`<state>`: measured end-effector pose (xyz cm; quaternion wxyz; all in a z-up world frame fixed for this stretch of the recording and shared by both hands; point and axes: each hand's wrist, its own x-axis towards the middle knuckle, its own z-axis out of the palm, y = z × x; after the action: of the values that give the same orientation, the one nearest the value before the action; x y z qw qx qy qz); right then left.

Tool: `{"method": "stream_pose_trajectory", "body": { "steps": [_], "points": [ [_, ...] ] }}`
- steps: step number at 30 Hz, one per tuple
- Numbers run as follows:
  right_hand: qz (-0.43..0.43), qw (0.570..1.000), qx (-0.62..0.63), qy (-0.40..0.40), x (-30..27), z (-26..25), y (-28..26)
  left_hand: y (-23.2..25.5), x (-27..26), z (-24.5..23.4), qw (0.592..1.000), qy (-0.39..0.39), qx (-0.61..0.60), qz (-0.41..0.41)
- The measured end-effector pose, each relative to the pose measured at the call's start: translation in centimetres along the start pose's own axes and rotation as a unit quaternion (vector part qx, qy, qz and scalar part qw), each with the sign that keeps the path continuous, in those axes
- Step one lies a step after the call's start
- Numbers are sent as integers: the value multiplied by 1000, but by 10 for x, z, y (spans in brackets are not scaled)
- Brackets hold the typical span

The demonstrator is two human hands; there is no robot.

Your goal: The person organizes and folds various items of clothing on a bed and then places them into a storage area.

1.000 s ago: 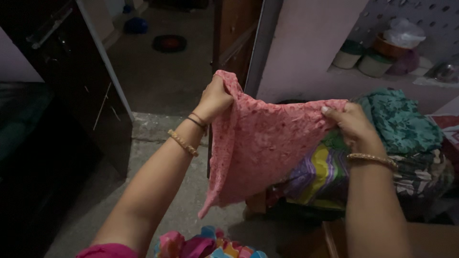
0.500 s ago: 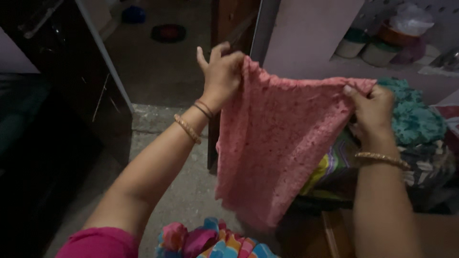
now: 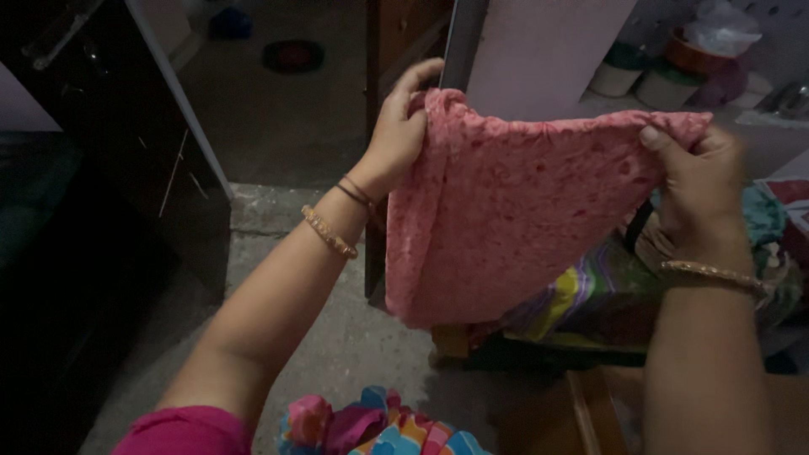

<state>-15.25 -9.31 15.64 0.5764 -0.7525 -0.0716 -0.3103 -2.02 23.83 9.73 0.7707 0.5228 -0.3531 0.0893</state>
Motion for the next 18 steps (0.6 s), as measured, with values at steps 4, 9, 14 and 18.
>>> {"method": "stream_pose_trajectory", "body": {
  "steps": [4, 9, 14, 18],
  "points": [
    [-6, 995, 76, -67, 6, -30, -10, 38, 1, -1, 995, -73, 19, -69],
    [83, 990, 66, -97, 28, -44, 27, 35, 4, -2, 978, -75, -90, -171],
    [-66, 944, -318, 55, 64, 21, 90, -35, 17, 57, 967, 150, 205, -20],
    [-116, 941, -315, 33, 55, 78, 72, -33, 24, 115, 961, 139, 235, 34]
  ]
}}
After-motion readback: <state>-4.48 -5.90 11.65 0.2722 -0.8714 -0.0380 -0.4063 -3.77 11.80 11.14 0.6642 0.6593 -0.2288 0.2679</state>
